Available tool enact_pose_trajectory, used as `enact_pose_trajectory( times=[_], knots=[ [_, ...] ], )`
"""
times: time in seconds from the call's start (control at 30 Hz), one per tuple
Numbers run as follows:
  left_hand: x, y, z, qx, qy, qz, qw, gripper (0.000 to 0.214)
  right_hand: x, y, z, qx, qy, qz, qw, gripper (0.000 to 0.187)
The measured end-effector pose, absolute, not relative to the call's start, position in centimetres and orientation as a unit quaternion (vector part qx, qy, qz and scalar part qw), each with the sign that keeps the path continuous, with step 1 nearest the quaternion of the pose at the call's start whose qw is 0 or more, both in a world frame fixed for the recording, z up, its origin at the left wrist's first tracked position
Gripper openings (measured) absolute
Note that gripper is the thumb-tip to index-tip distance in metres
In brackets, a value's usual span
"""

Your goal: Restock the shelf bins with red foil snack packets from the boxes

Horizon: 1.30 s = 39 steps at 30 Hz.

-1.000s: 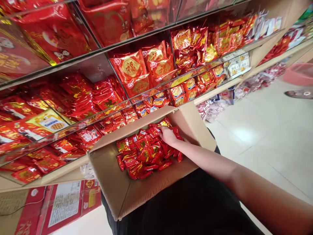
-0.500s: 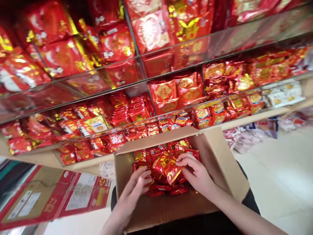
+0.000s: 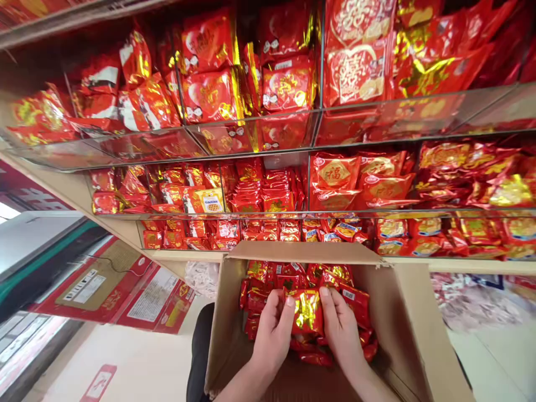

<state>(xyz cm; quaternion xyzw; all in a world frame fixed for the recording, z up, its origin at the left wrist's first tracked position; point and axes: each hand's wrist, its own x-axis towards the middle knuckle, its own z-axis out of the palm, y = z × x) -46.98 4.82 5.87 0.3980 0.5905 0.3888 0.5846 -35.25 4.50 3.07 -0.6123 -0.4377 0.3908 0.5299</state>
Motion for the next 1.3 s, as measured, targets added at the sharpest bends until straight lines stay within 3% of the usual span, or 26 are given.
enact_pose_trajectory(
  times=[0.13, 0.43, 0.7, 0.93, 1.1, 1.17, 1.3],
  knots=[
    [-47.8, 5.9, 6.0, 0.491, 0.604, 0.393, 0.49, 0.034, -35.6, 4.7, 2.8, -0.656, -0.479, 0.306, 0.497, 0.035],
    [-48.7, 6.6, 4.9, 0.529, 0.591, 0.402, 0.458, 0.038, -35.3, 4.9, 2.9, -0.637, -0.538, 0.249, 0.493, 0.029],
    [-49.1, 6.5, 4.3, 0.6, 0.62, 0.391, 0.32, 0.039, -35.6, 4.7, 3.2, -0.656, -0.521, 0.242, 0.489, 0.031],
    [-50.8, 6.4, 4.0, 0.643, 0.594, 0.306, 0.374, 0.032, -34.1, 4.5, 1.8, -0.623, -0.561, 0.293, 0.459, 0.032],
    [-52.3, 6.0, 5.7, 0.683, 0.406, 0.23, 0.562, 0.036, -34.0, 4.9, 3.4, -0.524, -0.679, 0.385, 0.342, 0.027],
    [-52.1, 5.9, 5.3, 0.639, 0.382, 0.234, 0.625, 0.032, -34.4, 5.0, 3.6, -0.54, -0.639, 0.407, 0.366, 0.027],
    [-50.5, 5.6, 2.7, 0.421, 0.426, 0.449, 0.664, 0.043, -36.4, 4.6, 1.7, -0.545, -0.451, 0.505, 0.495, 0.049]
  ],
)
